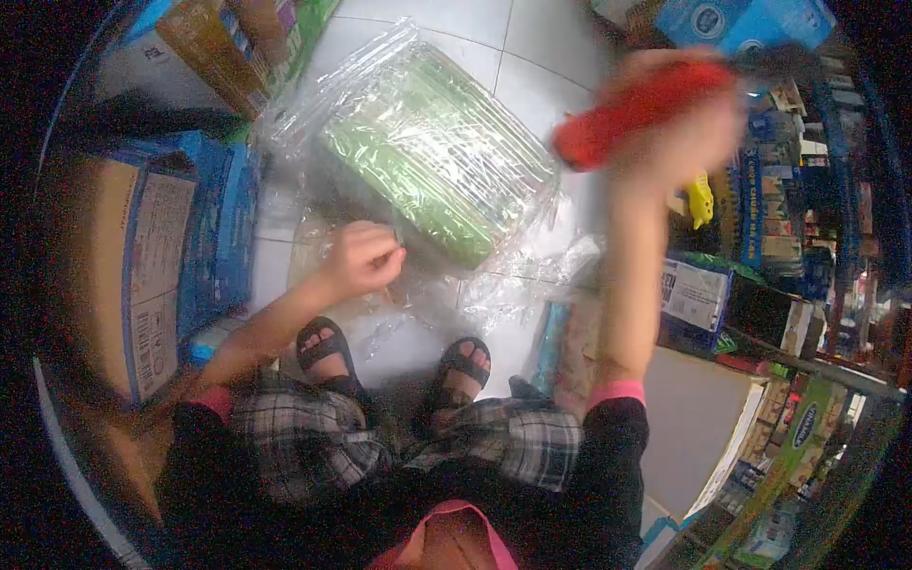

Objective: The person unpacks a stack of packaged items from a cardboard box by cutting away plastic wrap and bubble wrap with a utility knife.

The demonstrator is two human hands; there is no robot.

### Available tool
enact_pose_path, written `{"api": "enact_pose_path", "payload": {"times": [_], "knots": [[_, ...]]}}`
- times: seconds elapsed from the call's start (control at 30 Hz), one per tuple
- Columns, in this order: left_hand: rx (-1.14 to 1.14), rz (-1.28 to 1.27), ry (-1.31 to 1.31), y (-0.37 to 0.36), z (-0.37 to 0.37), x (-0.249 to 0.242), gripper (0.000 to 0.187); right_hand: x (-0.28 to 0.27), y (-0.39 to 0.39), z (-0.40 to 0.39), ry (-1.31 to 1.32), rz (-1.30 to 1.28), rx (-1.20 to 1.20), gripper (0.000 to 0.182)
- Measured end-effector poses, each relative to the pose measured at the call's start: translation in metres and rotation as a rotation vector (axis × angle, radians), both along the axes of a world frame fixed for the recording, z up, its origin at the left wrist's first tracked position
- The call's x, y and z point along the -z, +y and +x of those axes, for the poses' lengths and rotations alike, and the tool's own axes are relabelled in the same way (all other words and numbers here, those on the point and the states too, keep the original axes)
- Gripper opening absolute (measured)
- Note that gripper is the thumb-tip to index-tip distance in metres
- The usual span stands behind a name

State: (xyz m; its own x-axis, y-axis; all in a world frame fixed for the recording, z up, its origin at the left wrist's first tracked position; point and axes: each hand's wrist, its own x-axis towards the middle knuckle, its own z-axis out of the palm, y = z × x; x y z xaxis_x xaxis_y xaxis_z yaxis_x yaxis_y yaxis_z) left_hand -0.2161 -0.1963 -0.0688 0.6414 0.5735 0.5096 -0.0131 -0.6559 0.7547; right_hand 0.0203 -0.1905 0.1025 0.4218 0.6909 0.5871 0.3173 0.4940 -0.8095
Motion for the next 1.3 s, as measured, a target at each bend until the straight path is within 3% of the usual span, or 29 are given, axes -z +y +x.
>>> {"api": "enact_pose_path", "payload": {"times": [0.03, 0.1, 0.13, 0.2, 0.23, 0.27, 0.33, 0.37, 0.43, 0.53, 0.7, 0.77, 0.9, 1.1, 1.17, 1.3], "knots": [[-0.006, 0.039, -0.018, 0.003, 0.0, -0.001, 0.018, -0.026, -0.003, 0.001, 0.142, 0.141, -0.156, 0.037], [-0.026, 0.11, -0.058, 0.007, -0.001, -0.002, 0.019, -0.04, -0.017, 0.019, 0.055, 0.037, -0.207, 0.045], [-0.03, 0.109, -0.06, 0.01, -0.004, -0.003, 0.019, -0.034, -0.023, 0.018, 0.04, -0.024, -0.38, 0.041], [-0.218, 0.064, -0.16, 0.018, -0.012, -0.002, 0.022, -0.002, -0.033, 0.001, 0.12, -0.28, 0.095, 0.03], [-0.303, -0.145, -0.135, 0.027, -0.013, 0.001, 0.026, 0.032, -0.036, 0.025, -0.395, -0.412, 0.271, 0.028], [-0.384, -0.353, -0.106, 0.037, -0.011, 0.003, 0.031, 0.031, -0.043, -0.013, -0.167, -0.629, 0.017, 0.026], [-0.48, -0.308, 0.527, 0.062, -0.001, -0.035, 0.037, 0.051, -0.038, -0.031, -0.169, -0.966, -0.205, 0.025], [-0.477, -0.304, 0.531, 0.069, 0.009, -0.04, 0.037, 0.059, -0.034, -0.036, -0.293, -1.033, -0.279, 0.027], [-0.415, -0.067, 0.929, 0.081, 0.023, -0.048, 0.044, 0.083, -0.025, -0.035, -0.478, -1.06, -0.366, 0.027], [-0.365, -0.072, 0.952, 0.086, 0.026, -0.042, 0.044, 0.091, -0.015, -0.037, -0.668, -1.172, -0.373, 0.029], [-0.305, -0.234, 0.782, 0.091, 0.008, -0.021, 0.033, 0.097, -0.005, -0.051, -0.839, -1.168, -0.514, 0.034], [-0.256, -0.313, 0.705, 0.09, 0.005, -0.022, 0.03, 0.093, 0.005, -0.062, -0.611, -1.427, -0.564, 0.036], [-0.256, -0.381, 0.515, 0.081, 0.002, -0.024, 0.024, 0.103, 0.019, -0.07, -0.602, -1.411, -0.566, 0.036], [-0.259, -0.416, 0.336, 0.063, 0.005, -0.019, 0.022, 0.11, 0.04, -0.085, -0.59, -1.295, -0.472, 0.036], [-0.288, -0.454, 0.31, 0.057, 0.006, -0.016, 0.022, 0.129, 0.043, -0.082, -0.869, -0.951, -0.36, 0.033], [-0.294, -0.502, 0.152, 0.05, 0.006, -0.007, 0.021, 0.133, 0.029, -0.084, -0.771, -0.978, -0.317, 0.031]]}}
